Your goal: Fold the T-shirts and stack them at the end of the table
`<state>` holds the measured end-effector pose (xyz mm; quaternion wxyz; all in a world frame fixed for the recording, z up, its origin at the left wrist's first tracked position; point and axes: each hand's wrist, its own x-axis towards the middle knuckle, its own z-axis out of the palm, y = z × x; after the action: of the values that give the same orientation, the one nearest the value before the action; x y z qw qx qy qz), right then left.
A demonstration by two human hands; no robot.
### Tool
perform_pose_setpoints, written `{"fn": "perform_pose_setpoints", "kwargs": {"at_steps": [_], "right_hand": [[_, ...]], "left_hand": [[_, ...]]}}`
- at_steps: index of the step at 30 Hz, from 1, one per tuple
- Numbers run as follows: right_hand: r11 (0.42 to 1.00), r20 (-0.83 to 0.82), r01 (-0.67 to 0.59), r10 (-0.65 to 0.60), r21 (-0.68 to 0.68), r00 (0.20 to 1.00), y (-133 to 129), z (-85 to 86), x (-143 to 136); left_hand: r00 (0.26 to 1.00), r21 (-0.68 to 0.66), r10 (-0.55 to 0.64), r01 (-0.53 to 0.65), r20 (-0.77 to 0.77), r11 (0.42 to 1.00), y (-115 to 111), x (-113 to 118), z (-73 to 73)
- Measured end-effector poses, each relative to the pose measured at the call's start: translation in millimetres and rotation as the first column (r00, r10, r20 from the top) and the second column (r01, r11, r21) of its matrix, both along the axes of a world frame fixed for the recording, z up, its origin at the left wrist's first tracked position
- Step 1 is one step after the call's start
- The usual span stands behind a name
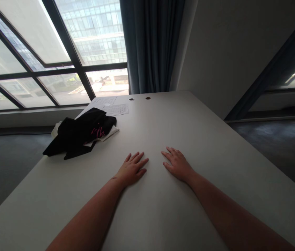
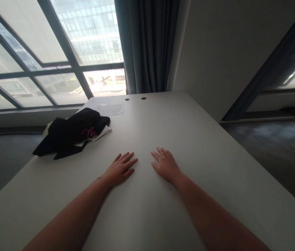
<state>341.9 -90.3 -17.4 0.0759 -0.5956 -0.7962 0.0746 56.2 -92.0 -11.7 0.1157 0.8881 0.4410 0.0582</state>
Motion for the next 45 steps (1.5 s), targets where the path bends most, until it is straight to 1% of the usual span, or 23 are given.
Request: {"fn": "perform_pose_setpoints", "kwargs": {"at_steps": [7,15,26,37,45], "right_hand": [[1.000,0.006,0.003,-0.002,-0.003,1.000,0.2,-1.0,-0.1],[0.998,0.003,-0.001,0.002,-0.058,1.000,-0.7,1.1,-1.5],[1.000,0.008,-0.009,0.009,-0.021,1.000,1.4,-6.7,1.3],[1.000,0.012,0.000,0.001,-0.030,1.000,-0.5,-0.8,-1.0],[1.000,-0.001,0.001,-0.001,-0.025,1.000,-0.5,-1.9,-0.9]], "left_hand": [[1.000,-0.003,0.007,-0.007,-0.001,1.000,-0.5,0.4,2.0],[1.000,-0.006,0.009,-0.009,-0.006,1.000,-0.3,0.7,2.4],[1.000,-0.002,0.013,-0.013,0.005,1.000,-0.1,-0.1,0.4],[1.000,0.001,0.009,-0.009,0.002,1.000,-0.1,0.5,0.4],[1.000,-0.007,0.010,-0.010,0.013,1.000,-0.3,0.4,1.8]]}}
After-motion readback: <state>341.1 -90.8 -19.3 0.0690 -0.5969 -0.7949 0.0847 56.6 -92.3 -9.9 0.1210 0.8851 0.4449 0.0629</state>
